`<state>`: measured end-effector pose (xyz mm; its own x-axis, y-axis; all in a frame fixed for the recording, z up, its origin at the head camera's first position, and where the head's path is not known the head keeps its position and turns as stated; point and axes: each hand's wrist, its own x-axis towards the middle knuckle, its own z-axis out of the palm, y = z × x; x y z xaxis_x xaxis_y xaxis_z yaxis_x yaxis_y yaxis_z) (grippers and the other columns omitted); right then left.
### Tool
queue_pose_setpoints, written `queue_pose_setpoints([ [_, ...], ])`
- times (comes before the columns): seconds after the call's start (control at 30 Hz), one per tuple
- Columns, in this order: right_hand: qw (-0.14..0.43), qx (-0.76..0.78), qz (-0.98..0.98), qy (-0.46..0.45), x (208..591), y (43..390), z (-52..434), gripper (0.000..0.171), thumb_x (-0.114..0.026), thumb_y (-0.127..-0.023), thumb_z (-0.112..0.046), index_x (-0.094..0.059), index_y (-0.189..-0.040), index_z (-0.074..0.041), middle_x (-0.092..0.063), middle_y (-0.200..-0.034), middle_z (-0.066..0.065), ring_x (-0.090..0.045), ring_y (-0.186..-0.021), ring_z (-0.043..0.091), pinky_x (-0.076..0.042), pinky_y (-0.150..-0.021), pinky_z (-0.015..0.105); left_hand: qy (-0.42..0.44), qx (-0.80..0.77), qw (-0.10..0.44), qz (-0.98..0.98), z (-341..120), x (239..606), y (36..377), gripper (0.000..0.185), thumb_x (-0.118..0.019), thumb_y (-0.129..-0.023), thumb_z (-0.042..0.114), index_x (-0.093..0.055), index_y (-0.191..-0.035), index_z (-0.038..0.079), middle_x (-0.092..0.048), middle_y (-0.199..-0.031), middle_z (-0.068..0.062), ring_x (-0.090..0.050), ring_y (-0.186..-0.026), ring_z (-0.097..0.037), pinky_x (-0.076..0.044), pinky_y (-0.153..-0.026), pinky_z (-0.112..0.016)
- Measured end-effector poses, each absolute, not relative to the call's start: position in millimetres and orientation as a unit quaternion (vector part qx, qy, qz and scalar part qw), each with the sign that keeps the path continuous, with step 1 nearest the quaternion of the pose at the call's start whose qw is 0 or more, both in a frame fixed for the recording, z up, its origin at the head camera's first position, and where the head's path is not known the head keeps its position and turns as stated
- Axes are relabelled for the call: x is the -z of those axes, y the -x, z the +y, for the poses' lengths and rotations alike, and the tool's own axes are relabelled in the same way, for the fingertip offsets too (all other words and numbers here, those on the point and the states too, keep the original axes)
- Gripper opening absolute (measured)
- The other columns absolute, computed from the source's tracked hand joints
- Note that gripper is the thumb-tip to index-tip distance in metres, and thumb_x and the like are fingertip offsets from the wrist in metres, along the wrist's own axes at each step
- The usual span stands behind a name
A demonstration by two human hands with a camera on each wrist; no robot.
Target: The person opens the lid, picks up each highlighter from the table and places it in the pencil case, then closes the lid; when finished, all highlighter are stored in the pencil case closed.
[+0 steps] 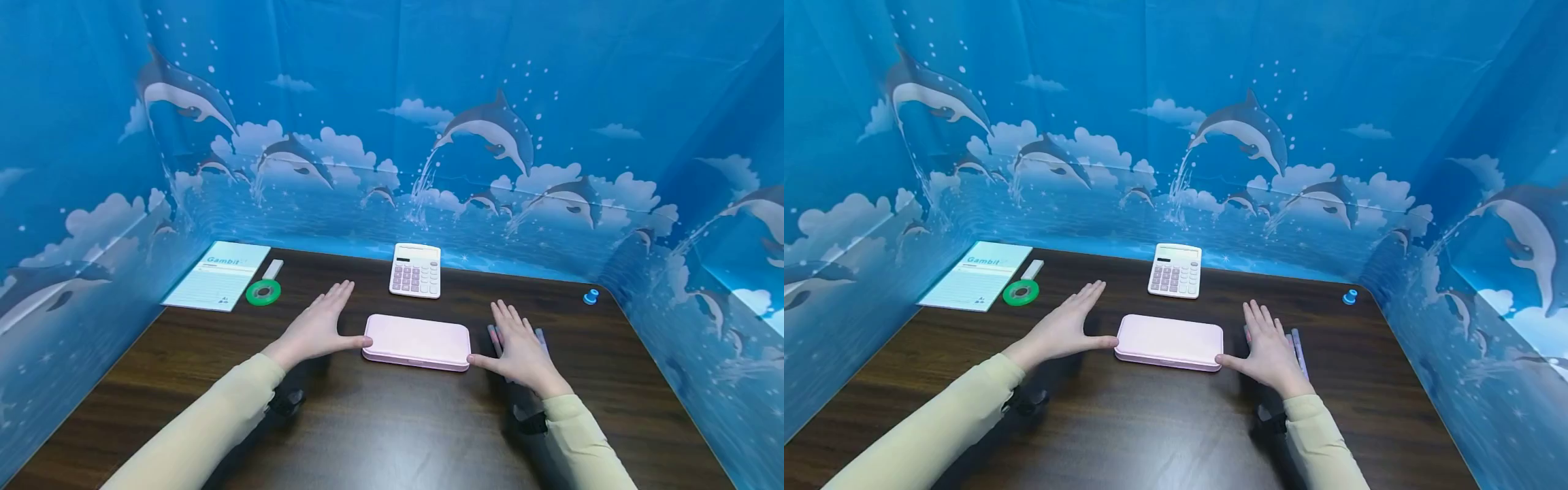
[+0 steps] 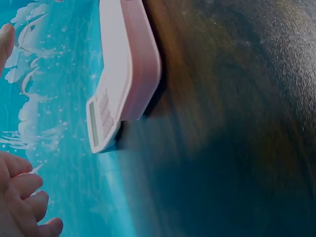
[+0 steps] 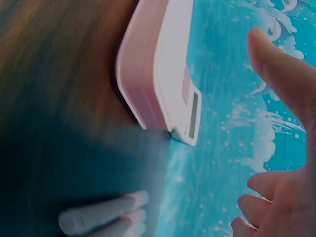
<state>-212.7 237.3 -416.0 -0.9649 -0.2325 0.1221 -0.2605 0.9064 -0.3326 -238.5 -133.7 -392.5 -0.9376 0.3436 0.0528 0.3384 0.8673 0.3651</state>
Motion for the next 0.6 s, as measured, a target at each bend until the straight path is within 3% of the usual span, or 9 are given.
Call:
queue_pose_setpoints([
  [0.3, 0.04, -0.18, -0.973, -0.141, 432, 217, 224, 0.114, -0.072, -0.069, -0.065, -0.023, -0.149, 0.0, -0.02, -0.155, 0.021, -0.018, -0.142, 0.04, -0.018, -0.111, 0.057, -0.176, -0.203, 0.025, 0.963, -127, 411, 245, 0.112, -0.068, -0.069, 0.069, -0.023, -0.151, 0.008, -0.024, -0.156, -0.013, -0.023, -0.142, -0.031, -0.028, -0.109, -0.052],
  [0.6, 0.034, -0.189, -0.967, -0.164, 439, 222, 211, 0.108, -0.072, -0.072, -0.062, -0.028, -0.148, 0.0, -0.026, -0.153, 0.019, -0.023, -0.141, 0.037, -0.021, -0.111, 0.053, -0.203, -0.201, 0.045, 0.957, -121, 426, 256, 0.111, -0.073, -0.067, 0.066, -0.029, -0.149, 0.007, -0.03, -0.153, -0.012, -0.032, -0.139, -0.029, -0.032, -0.108, -0.046],
])
